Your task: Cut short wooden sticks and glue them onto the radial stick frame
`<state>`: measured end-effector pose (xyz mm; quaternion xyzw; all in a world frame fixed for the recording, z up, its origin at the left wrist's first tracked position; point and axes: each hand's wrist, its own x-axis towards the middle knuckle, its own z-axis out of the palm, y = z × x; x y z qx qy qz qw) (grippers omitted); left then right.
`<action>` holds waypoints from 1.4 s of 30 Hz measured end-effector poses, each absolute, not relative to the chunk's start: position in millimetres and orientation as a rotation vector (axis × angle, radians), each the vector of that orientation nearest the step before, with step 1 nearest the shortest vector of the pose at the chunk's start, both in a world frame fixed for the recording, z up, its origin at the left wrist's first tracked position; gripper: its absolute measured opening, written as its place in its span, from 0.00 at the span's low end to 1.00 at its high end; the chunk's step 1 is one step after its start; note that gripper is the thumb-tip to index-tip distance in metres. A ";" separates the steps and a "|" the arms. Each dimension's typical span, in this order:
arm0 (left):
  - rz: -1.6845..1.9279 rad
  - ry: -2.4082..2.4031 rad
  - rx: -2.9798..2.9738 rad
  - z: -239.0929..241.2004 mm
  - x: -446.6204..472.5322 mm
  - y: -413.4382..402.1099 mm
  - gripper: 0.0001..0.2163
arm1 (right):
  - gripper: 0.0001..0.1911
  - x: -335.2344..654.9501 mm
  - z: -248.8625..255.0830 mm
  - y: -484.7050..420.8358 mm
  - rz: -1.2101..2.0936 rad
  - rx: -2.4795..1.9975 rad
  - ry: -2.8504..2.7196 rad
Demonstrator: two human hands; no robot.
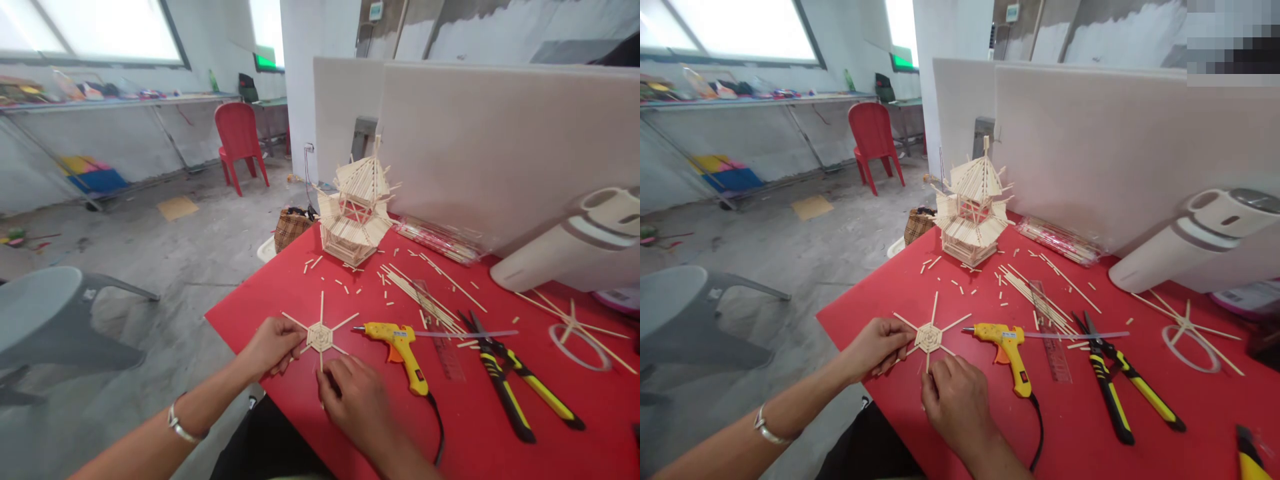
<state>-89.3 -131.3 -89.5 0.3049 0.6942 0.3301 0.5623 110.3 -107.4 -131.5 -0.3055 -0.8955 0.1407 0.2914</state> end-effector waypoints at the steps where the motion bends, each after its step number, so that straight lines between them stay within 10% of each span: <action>1: 0.774 1.638 0.717 -89.7 -89.4 -131.3 0.15 | 0.11 110.3 -131.5 -107.5 0.372 -0.812 -2.387; 42: 0.771 1.641 0.719 -89.3 -89.2 -130.6 0.14 | 0.12 110.7 -136.6 -107.6 0.368 -0.813 -2.379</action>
